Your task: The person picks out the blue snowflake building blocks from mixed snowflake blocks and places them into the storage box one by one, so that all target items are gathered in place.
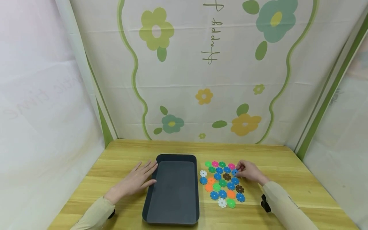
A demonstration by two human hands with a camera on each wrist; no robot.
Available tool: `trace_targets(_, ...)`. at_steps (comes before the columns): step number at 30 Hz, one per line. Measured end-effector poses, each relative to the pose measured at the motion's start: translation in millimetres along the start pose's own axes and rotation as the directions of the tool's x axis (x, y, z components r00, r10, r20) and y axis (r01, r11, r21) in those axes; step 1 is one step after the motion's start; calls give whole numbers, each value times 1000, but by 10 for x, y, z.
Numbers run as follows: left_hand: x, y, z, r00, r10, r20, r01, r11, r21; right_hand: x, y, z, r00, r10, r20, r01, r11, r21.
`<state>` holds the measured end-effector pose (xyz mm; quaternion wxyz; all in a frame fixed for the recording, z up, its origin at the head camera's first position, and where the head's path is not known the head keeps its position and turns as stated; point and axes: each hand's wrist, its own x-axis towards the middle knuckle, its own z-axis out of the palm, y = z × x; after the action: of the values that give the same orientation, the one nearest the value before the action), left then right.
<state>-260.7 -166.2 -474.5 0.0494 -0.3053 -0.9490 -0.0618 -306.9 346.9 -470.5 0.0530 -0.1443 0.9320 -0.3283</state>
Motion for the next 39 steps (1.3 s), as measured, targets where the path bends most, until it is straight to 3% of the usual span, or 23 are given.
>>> trace_targets(27, 2, 6, -7, 1000, 2, -8, -2, 1000, -9, -93, -118, -35, 996, 85, 14, -86, 990, 110)
trace_targets(39, -12, 19, -13, 1000, 1, -7, -1, 1000, -10, -89, -339, -3, 995, 10, 101, -34, 969, 244)
